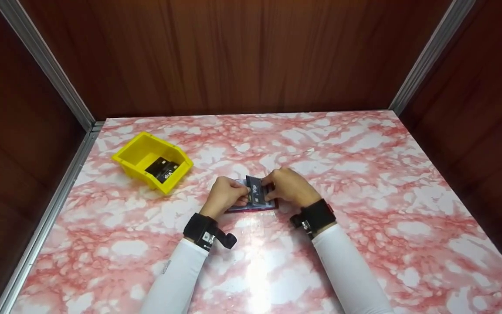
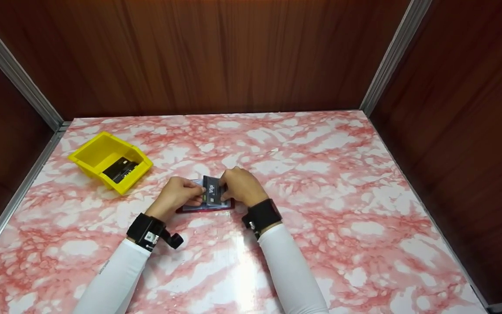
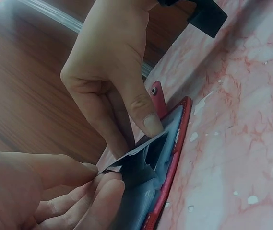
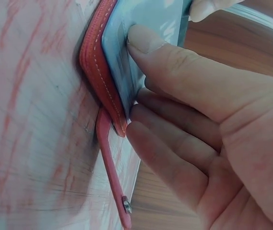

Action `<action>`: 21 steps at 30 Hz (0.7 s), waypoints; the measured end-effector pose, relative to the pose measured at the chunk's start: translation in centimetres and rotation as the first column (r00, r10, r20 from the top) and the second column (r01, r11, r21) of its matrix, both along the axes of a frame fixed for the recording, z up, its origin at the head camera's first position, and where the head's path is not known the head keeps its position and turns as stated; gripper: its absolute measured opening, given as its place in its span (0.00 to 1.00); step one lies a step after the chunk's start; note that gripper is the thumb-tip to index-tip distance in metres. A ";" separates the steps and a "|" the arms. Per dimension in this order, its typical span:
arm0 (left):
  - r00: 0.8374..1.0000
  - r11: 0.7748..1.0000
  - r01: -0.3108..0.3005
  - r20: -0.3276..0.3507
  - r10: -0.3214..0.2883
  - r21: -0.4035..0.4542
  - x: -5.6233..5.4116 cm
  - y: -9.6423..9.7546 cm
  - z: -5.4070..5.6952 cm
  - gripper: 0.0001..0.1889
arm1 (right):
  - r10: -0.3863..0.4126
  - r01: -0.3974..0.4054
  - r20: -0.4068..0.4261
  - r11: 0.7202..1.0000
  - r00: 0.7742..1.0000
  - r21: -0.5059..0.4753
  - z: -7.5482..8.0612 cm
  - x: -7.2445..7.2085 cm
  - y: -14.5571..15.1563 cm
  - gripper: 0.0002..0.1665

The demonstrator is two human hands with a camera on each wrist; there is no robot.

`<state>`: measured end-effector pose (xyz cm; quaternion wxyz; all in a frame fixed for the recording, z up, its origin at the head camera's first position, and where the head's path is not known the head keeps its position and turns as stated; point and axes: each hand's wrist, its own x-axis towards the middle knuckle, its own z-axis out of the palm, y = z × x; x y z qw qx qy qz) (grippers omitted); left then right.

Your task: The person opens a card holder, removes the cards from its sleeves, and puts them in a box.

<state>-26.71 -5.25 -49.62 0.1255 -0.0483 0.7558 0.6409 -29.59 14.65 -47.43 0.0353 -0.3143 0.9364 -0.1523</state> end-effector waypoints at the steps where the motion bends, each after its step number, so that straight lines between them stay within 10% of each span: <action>1: 1.000 1.000 0.001 0.007 -0.001 0.006 0.0 0.0 -0.1 0.07 | 0.002 -0.002 0.003 1.000 1.000 0.000 0.1 0.0 0.0 0.17; 21: 0.999 0.998 0.031 0.015 -0.032 0.056 0.2 0.7 -0.5 0.09 | 0.055 -0.053 0.031 0.997 0.998 -0.058 0.6 0.5 -0.9 0.19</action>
